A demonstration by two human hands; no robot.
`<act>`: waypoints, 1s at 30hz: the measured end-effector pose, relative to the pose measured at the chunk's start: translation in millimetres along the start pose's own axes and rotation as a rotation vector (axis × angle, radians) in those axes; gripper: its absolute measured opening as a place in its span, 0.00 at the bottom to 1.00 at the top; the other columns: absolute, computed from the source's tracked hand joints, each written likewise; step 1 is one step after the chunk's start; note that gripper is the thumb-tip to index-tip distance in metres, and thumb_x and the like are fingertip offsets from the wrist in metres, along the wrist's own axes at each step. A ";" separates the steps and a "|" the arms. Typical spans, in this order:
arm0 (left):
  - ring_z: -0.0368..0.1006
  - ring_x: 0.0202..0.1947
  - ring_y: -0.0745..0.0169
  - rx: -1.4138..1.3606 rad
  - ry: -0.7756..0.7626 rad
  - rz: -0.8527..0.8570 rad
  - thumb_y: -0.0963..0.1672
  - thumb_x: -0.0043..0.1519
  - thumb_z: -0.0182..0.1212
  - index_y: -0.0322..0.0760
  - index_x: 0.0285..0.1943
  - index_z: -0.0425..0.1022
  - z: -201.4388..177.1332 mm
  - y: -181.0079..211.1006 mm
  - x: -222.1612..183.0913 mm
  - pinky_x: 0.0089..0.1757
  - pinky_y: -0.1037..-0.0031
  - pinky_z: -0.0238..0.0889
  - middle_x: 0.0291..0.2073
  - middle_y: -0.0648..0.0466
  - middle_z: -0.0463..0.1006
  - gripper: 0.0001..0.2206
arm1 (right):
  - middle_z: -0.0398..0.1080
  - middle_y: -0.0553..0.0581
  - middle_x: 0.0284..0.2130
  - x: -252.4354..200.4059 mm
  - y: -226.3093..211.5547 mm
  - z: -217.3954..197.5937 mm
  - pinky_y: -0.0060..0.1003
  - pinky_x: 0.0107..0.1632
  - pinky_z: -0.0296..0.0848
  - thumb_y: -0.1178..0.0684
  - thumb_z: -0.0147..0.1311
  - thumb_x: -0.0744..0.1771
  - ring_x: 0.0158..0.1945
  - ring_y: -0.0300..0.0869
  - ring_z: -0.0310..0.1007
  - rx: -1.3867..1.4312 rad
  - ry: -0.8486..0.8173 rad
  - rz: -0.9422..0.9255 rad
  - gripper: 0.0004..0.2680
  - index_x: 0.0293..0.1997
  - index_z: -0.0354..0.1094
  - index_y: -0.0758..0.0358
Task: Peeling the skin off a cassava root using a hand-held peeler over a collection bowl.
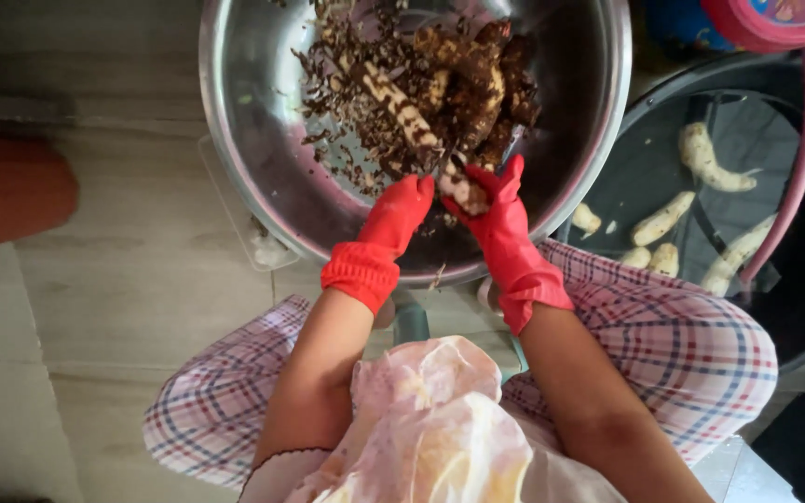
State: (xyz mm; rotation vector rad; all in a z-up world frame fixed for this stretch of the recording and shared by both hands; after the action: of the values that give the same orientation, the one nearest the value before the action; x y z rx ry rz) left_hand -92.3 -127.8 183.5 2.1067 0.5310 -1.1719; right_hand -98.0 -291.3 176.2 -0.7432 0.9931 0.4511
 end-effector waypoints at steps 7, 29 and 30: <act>0.78 0.36 0.46 -0.016 -0.185 0.175 0.59 0.65 0.40 0.42 0.47 0.78 40.0 12.3 -48.0 0.39 0.62 0.74 0.34 0.45 0.82 0.25 | 0.71 0.72 0.59 14.5 12.0 -19.5 0.60 0.65 0.70 0.13 0.36 0.61 0.61 0.66 0.72 -0.131 -0.009 -0.093 0.40 0.63 0.71 0.61; 0.73 0.61 0.48 0.288 -0.187 0.101 0.60 0.65 0.32 0.49 0.60 0.72 28.4 14.0 -70.1 0.62 0.58 0.64 0.57 0.49 0.79 0.28 | 0.68 0.67 0.58 27.0 29.6 -25.5 0.74 0.50 0.74 0.29 0.60 0.63 0.58 0.68 0.66 0.202 0.172 -0.001 0.29 0.61 0.67 0.64; 0.73 0.61 0.48 0.287 -0.184 0.100 0.60 0.65 0.32 0.49 0.60 0.72 14.4 20.2 -80.1 0.62 0.58 0.64 0.57 0.49 0.79 0.28 | 0.68 0.67 0.58 21.8 30.1 -20.1 0.74 0.50 0.74 0.29 0.60 0.63 0.58 0.68 0.66 0.201 0.169 0.000 0.29 0.61 0.67 0.64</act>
State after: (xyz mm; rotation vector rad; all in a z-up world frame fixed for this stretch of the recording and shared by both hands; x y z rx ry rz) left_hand -129.5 -154.8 253.7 2.2025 0.1788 -1.4354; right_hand -118.7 -285.7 139.8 -0.6066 1.1777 0.2861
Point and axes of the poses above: each hand's wrist, its own x-axis towards the middle knuckle, its own z-axis out of the palm, y = z × x, the point moved 5 cm from there along x, towards the middle knuckle
